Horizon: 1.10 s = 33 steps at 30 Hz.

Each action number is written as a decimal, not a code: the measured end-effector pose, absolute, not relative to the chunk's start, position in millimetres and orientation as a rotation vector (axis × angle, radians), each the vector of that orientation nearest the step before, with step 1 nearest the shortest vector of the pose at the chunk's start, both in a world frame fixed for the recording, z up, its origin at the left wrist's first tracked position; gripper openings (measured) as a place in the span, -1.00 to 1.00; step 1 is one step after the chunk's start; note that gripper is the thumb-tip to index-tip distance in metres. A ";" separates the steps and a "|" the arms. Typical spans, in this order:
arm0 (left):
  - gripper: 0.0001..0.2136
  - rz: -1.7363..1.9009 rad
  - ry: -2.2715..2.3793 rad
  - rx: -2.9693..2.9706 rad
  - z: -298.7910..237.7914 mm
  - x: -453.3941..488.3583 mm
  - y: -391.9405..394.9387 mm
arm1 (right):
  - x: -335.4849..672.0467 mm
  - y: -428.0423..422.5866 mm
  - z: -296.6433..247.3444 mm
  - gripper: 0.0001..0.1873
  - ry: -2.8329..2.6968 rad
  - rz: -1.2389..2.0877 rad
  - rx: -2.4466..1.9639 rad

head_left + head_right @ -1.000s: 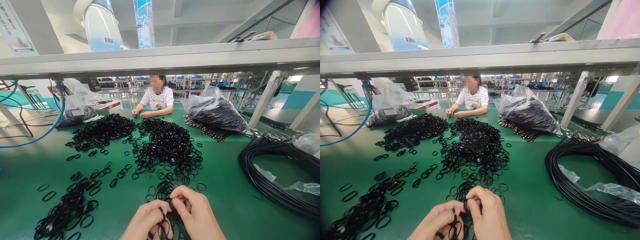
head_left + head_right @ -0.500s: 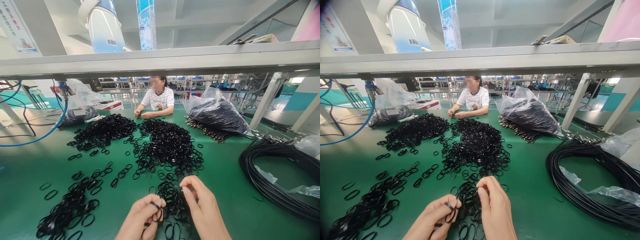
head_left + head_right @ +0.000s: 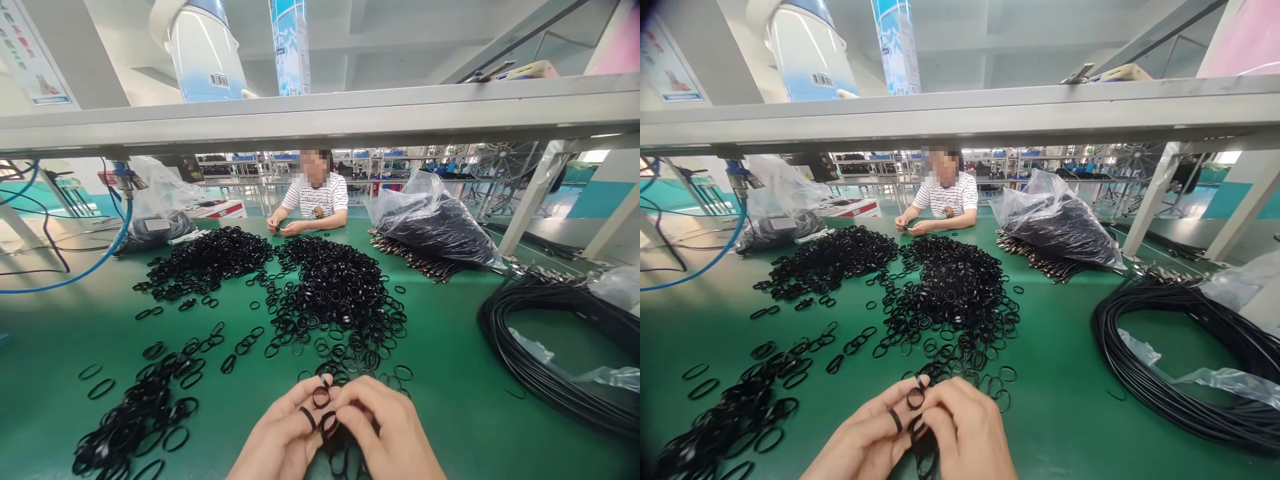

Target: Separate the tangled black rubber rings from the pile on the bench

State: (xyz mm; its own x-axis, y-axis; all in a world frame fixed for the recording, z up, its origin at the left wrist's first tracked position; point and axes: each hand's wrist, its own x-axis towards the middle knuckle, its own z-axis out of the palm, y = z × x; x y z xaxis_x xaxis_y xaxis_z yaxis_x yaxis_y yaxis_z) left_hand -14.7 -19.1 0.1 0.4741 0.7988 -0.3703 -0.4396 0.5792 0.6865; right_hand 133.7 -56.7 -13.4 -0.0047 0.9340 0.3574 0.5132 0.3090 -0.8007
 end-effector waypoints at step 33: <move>-0.77 0.930 0.987 1.240 0.0 -23.3 -13.0 | 152.2 -55.7 12.7 -0.78 -1.632 0.702 -1.625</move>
State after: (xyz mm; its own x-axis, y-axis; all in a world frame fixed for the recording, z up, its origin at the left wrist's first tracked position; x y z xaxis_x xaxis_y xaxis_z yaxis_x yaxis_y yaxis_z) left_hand -23.3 -13.0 0.0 0.3119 0.9462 -0.0865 -0.0299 0.1008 0.9945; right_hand 152.2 -55.7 12.7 0.0508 0.9925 0.1111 0.6020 0.0583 -0.7963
